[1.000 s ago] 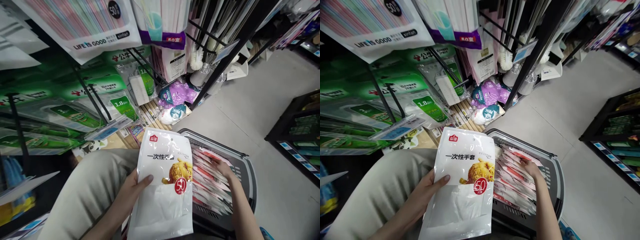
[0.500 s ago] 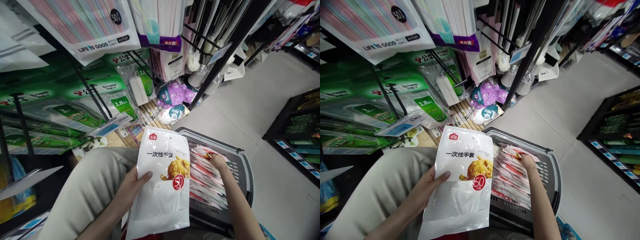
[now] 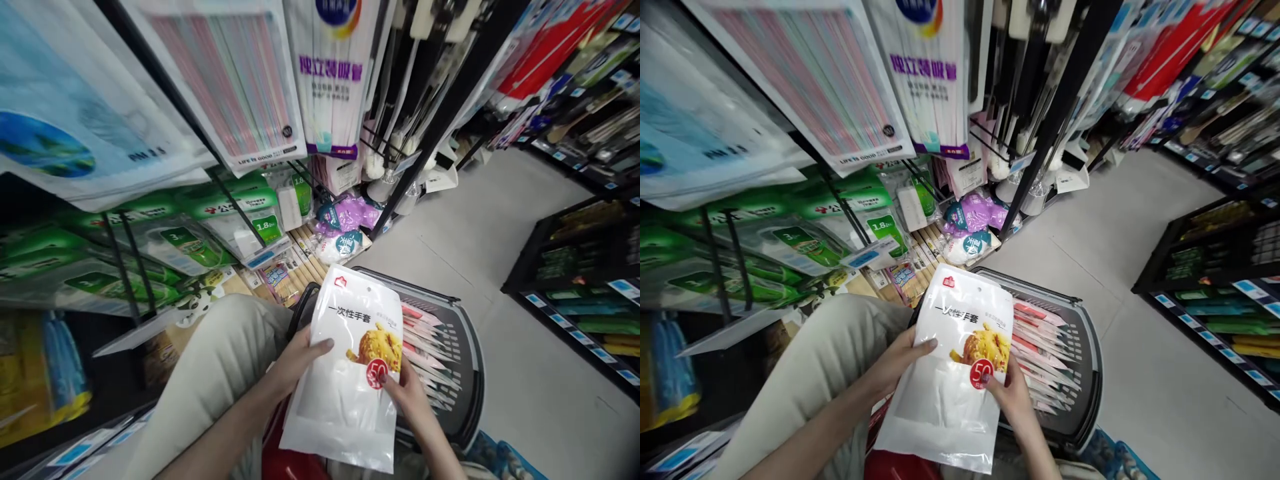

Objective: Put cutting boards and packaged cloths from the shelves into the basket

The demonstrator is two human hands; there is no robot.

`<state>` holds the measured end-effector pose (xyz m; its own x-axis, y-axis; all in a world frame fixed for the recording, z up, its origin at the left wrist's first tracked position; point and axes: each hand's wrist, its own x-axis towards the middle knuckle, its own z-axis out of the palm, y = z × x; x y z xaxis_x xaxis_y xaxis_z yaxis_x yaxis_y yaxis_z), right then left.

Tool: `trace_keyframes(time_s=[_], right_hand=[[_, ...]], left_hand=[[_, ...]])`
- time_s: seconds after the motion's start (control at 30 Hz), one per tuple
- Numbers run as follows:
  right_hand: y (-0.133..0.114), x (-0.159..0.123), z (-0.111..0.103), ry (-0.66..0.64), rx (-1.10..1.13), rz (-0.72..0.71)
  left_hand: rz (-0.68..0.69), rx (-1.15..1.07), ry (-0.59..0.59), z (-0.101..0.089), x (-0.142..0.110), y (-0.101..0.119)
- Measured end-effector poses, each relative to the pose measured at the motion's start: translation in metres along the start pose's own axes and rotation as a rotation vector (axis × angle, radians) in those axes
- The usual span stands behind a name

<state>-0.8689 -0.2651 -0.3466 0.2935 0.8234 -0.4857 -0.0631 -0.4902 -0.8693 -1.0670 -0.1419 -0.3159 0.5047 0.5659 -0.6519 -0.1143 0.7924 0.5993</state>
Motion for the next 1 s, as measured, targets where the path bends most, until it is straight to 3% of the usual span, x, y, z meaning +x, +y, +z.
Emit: trace_keyframes(time_s=[0.1, 0.17, 0.37, 0.63, 0.77, 0.9, 1.0], right_hand=[[0.005, -0.025, 0.019, 0.214, 0.100, 0.020], [0.006, -0.036, 0.023, 0.259, 0.160, 0.041], [-0.001, -0.074, 0.017, 0.392, 0.180, -0.044], [0.011, -0.106, 0.006, 0.555, 0.198, -0.077], [-0.002, -0.124, -0.012, 0.726, -0.073, -0.096], [-0.037, -0.162, -0.041, 0.885, -0.524, 0.015], [-0.068, -0.185, -0.025, 0.902, -0.717, 0.062]], left_hand=[[0.046, 0.008, -0.114, 0.002, -0.006, -0.005], [0.067, 0.004, -0.155, 0.002, -0.012, -0.007], [0.091, -0.056, -0.288, 0.001, -0.032, -0.011], [0.112, -0.108, -0.464, 0.006, -0.055, -0.021], [0.129, -0.105, -0.418, 0.003, -0.059, -0.021], [0.265, -0.084, -0.320, -0.001, -0.052, -0.021], [0.343, -0.028, -0.275, -0.001, -0.049, -0.025]])
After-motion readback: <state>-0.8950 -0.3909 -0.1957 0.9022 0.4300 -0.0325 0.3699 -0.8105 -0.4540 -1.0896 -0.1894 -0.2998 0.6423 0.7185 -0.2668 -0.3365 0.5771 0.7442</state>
